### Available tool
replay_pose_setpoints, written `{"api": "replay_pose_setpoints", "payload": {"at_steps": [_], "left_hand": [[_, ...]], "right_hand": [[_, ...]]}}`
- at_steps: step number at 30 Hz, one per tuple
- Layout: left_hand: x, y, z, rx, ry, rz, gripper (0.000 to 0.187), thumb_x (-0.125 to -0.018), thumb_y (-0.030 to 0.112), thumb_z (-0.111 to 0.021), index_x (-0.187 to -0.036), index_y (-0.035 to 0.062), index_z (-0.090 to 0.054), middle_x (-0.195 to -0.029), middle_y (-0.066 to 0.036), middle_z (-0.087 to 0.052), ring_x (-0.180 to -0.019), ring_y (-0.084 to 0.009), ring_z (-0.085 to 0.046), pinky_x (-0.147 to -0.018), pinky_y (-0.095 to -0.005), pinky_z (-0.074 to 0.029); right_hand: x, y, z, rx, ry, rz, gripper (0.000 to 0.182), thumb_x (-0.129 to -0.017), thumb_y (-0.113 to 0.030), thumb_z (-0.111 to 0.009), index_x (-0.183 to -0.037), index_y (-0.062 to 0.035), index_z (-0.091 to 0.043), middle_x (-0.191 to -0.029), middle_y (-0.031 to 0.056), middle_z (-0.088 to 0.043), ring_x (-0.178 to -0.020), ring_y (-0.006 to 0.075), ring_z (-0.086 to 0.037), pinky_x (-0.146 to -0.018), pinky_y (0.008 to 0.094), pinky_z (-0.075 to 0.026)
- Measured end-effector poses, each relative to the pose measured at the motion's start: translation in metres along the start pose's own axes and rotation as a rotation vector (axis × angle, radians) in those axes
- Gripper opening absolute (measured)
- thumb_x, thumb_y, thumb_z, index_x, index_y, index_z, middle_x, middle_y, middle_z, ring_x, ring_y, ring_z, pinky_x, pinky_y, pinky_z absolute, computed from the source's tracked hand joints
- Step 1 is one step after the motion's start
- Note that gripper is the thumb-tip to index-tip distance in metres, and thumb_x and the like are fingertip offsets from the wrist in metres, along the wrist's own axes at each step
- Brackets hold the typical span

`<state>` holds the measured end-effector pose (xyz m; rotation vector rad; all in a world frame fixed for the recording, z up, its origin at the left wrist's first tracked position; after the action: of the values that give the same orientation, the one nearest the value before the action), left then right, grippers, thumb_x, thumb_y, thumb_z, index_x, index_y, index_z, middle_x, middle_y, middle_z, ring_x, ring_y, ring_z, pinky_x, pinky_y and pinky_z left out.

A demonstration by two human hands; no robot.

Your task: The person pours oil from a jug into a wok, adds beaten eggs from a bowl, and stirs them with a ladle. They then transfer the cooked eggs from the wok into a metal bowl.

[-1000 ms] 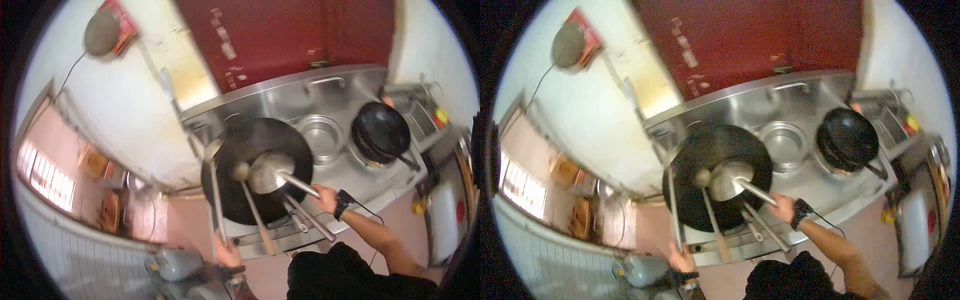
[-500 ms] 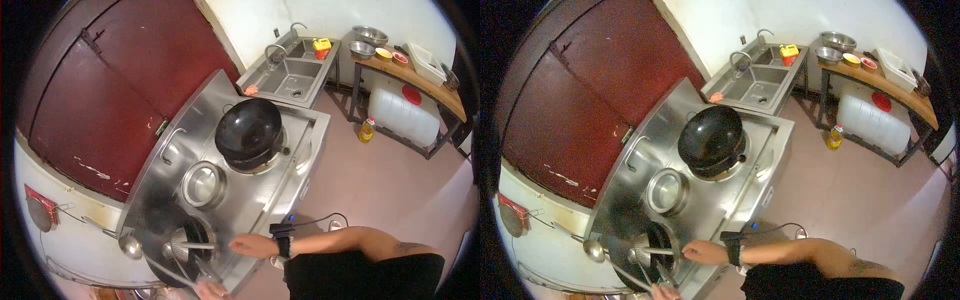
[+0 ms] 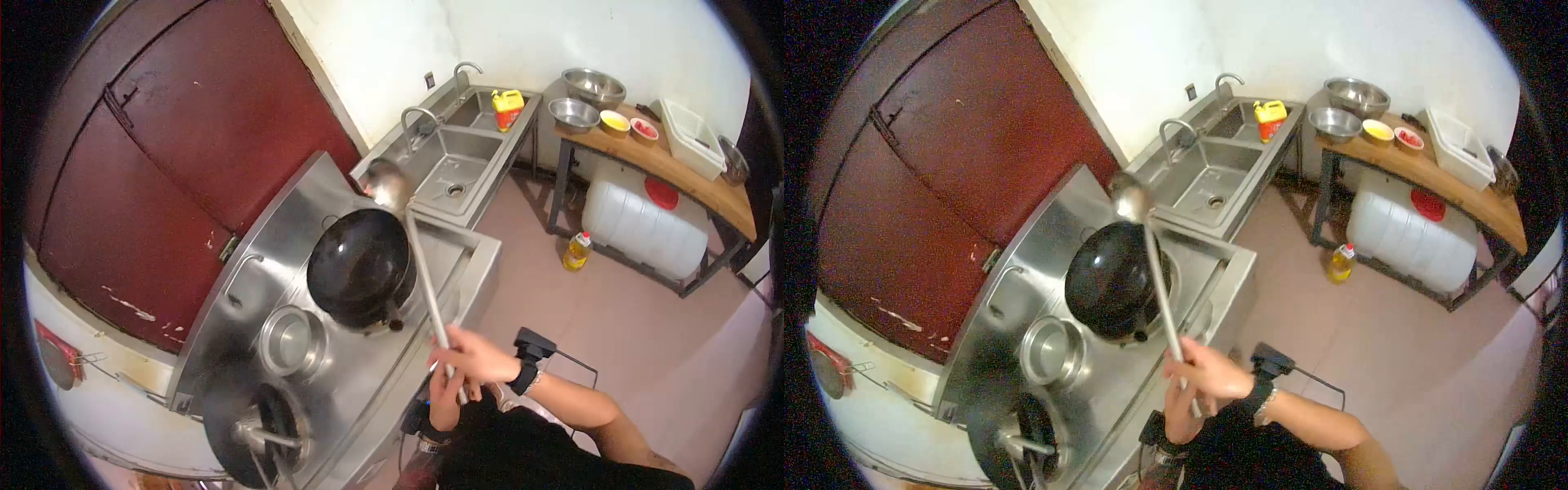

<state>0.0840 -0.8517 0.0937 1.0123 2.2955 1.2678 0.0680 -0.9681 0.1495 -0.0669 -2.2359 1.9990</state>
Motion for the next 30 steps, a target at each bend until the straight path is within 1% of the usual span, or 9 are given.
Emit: {"api": "replay_pose_setpoints", "payload": {"at_steps": [3, 4, 7, 8, 13, 18, 23, 25, 30], "left_hand": [[-0.038, -0.028, 0.010, -0.079, -0.008, 0.350, 0.042, -0.097, 0.038, -0.044, -0.123, 0.0042, -0.044, -0.094, -0.014, -0.059, -0.080, -0.0240, -0.058, -0.062, -0.0334, -0.047], [-0.043, -0.038, 0.029, -0.061, -0.013, 0.348, 0.042, -0.097, 0.038, -0.044, -0.123, 0.0042, -0.044, -0.094, -0.014, -0.059, -0.080, -0.0240, -0.058, -0.062, -0.0334, -0.047], [-0.057, -0.090, 0.121, 0.547, 0.177, 0.386, 0.048, -0.096, 0.048, -0.039, -0.122, 0.0085, -0.051, -0.100, -0.012, -0.062, -0.087, -0.0265, -0.058, -0.071, -0.0405, -0.048], [-0.064, -0.094, 0.142, 0.732, 0.216, 0.348, 0.051, -0.096, 0.050, -0.038, -0.123, 0.0099, -0.053, -0.101, -0.012, -0.062, -0.088, -0.0274, -0.058, -0.075, -0.0427, -0.048], [-0.127, 0.002, 0.118, 0.961, 0.443, 0.242, 0.047, -0.096, 0.042, -0.045, -0.126, 0.0055, -0.050, -0.096, -0.010, -0.062, -0.081, -0.0237, -0.058, -0.075, -0.0361, -0.051], [-0.160, -0.003, 0.151, 0.922, 0.561, 0.299, 0.028, -0.095, 0.022, -0.052, -0.116, 0.0032, -0.053, -0.083, -0.004, -0.055, -0.065, -0.0123, -0.051, -0.055, -0.0243, -0.043], [-0.170, -0.018, 0.131, 0.918, 0.456, 0.174, 0.009, -0.094, 0.009, -0.051, -0.102, 0.0058, -0.051, -0.070, 0.002, -0.040, -0.052, -0.0062, -0.039, -0.049, -0.0227, -0.037], [-0.180, -0.026, 0.116, 0.858, 0.553, 0.164, 0.011, -0.093, 0.009, -0.051, -0.104, 0.0070, -0.051, -0.071, 0.003, -0.041, -0.052, -0.0062, -0.038, -0.047, -0.0221, -0.034], [-0.190, -0.032, 0.117, 0.709, 0.615, 0.101, 0.011, -0.095, 0.016, -0.051, -0.103, 0.0077, -0.052, -0.069, 0.005, -0.043, -0.050, -0.0043, -0.039, -0.044, -0.0205, -0.034]], "right_hand": [[-0.052, 0.045, 0.110, 0.208, 0.428, 0.272, 0.024, -0.091, -0.012, -0.055, -0.113, -0.0039, -0.050, -0.089, 0.0053, -0.064, -0.084, 0.0155, -0.063, -0.077, 0.0303, -0.051], [-0.056, 0.030, 0.138, -0.078, 0.519, 0.018, 0.026, -0.089, -0.010, -0.055, -0.113, -0.0048, -0.049, -0.088, 0.0053, -0.064, -0.083, 0.0165, -0.063, -0.076, 0.0315, -0.052], [-0.092, 0.032, 0.240, 0.783, 0.803, 0.446, 0.032, -0.088, -0.015, -0.055, -0.117, -0.0039, -0.047, -0.083, 0.0206, -0.060, -0.073, 0.0367, -0.063, -0.066, 0.0454, -0.048], [-0.097, 0.022, 0.258, 0.853, 0.805, 0.203, 0.035, -0.086, -0.018, -0.058, -0.117, -0.0064, -0.048, -0.081, 0.0235, -0.061, -0.075, 0.0412, -0.062, -0.066, 0.0452, -0.048], [-0.155, -0.009, 0.313, 1.058, 0.903, 0.248, 0.035, -0.088, -0.020, -0.060, -0.121, -0.0138, -0.053, -0.076, 0.0186, -0.065, -0.065, 0.0323, -0.065, -0.060, 0.0423, -0.049], [-0.209, 0.042, 0.356, 1.175, 0.784, -0.022, 0.028, -0.088, -0.023, -0.062, -0.110, -0.0065, -0.058, -0.076, 0.0175, -0.065, -0.072, 0.0328, -0.065, -0.065, 0.0383, -0.050], [-0.285, 0.061, 0.314, 1.069, 0.372, 0.401, 0.034, -0.088, -0.018, -0.056, -0.116, 0.0010, -0.053, -0.076, 0.0243, -0.063, -0.072, 0.0387, -0.065, -0.067, 0.0440, -0.051], [-0.298, 0.043, 0.264, 0.181, -0.063, -0.317, 0.033, -0.089, -0.023, -0.058, -0.106, 0.0050, -0.057, -0.072, 0.0241, -0.061, -0.065, 0.0377, -0.061, -0.066, 0.0448, -0.049], [-0.345, 0.024, 0.237, 0.935, -0.203, 0.029, 0.040, -0.089, -0.036, -0.058, -0.087, 0.0044, -0.062, -0.071, 0.0228, -0.060, -0.065, 0.0370, -0.060, -0.065, 0.0450, -0.047]]}}
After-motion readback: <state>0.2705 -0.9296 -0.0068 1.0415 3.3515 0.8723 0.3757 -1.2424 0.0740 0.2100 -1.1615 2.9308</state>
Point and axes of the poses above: each hand's wrist, its own x-axis away from the middle knuckle, its own z-axis out of the back of the hand, y = z × x, the point moved 4 cm from there along -x, towards the middle knuckle
